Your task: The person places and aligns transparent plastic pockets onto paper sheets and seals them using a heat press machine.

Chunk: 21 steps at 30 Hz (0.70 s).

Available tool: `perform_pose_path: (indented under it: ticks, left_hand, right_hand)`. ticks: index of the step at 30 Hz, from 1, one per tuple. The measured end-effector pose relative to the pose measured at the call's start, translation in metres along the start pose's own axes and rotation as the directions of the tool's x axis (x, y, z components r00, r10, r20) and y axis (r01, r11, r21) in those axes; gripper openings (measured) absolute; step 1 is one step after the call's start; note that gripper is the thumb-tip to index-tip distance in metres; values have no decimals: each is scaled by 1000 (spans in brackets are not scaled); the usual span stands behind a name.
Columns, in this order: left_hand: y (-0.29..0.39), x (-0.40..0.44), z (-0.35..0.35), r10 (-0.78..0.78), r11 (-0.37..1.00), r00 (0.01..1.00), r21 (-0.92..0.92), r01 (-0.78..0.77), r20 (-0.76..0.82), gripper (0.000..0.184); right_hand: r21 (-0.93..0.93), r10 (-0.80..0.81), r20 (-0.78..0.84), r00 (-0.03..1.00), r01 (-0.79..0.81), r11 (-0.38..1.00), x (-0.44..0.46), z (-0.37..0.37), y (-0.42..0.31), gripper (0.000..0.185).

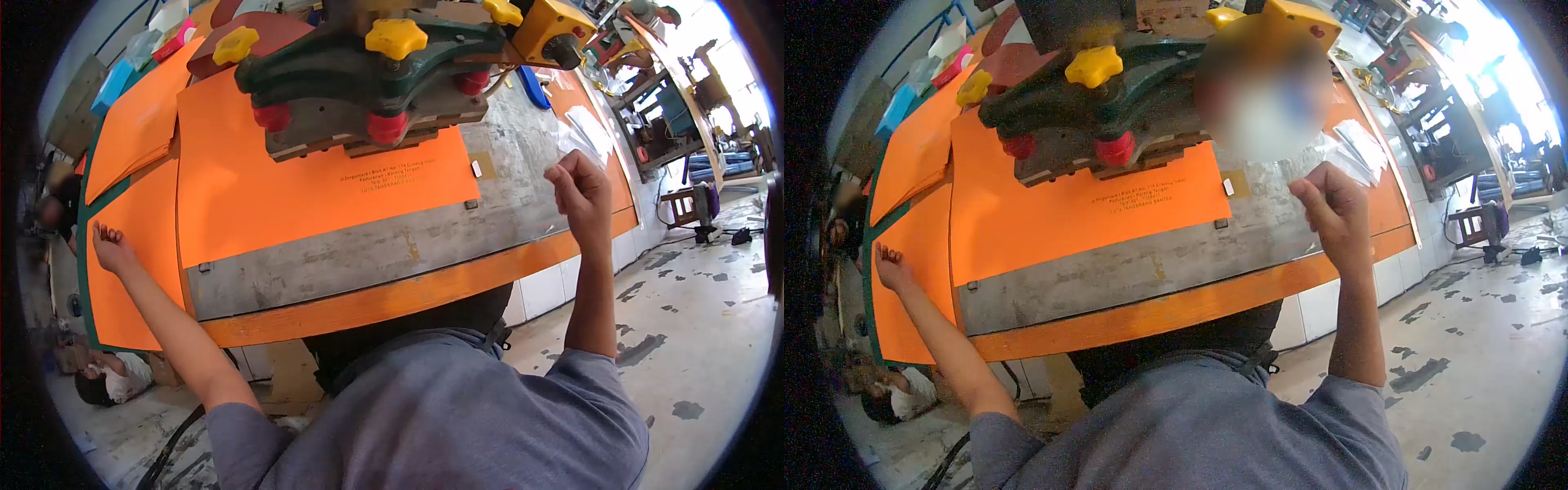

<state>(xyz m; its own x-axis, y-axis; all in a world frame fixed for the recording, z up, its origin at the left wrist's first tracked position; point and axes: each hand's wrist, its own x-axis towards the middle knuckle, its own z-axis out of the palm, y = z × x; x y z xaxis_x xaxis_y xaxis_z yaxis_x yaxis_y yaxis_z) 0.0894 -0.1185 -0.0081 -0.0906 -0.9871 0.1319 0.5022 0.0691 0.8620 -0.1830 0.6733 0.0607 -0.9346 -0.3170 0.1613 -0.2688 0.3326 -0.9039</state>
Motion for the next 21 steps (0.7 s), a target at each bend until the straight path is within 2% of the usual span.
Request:
perform_pose_path:
  ticks: [2, 9, 11, 13, 15, 19, 21]
  left_hand:
    - [-2, 6, -5, -4, 1000, 1000, -13, 4, -3, 30]
    - [-9, 30, -21, 18, 1000, 998, -11, -17, 55, 28]
    - [-7, 25, -17, 15, 999, 1000, -29, -15, 23, 28]
    - [11, -27, 25, 27, 999, 993, 21, -25, -117, 29]
    - [6, -13, 13, -30, 996, 999, -83, 26, -44, 29]
    - [9, -11, 10, -2, 1000, 998, -2, 2, -70, 36]
    - [0, 6, -3, 12, 998, 999, -66, -14, -33, 30]
  right_hand:
    - [-40, -51, -14, 999, 50, 998, -5, 12, -2, 33]
    - [-7, -67, 29, 997, 67, 998, -20, 33, -7, 34]
    - [-7, -59, 45, 997, 59, 998, -26, 35, -8, 33]
    - [15, -89, 45, 995, 88, 996, -31, 35, -4, 33]
    - [44, -126, 52, 991, 123, 991, -36, 37, -3, 33]
    - [83, -61, 93, 994, 53, 995, -44, 33, -5, 35]
    - [124, -65, 149, 987, 47, 991, -48, 34, -6, 34]
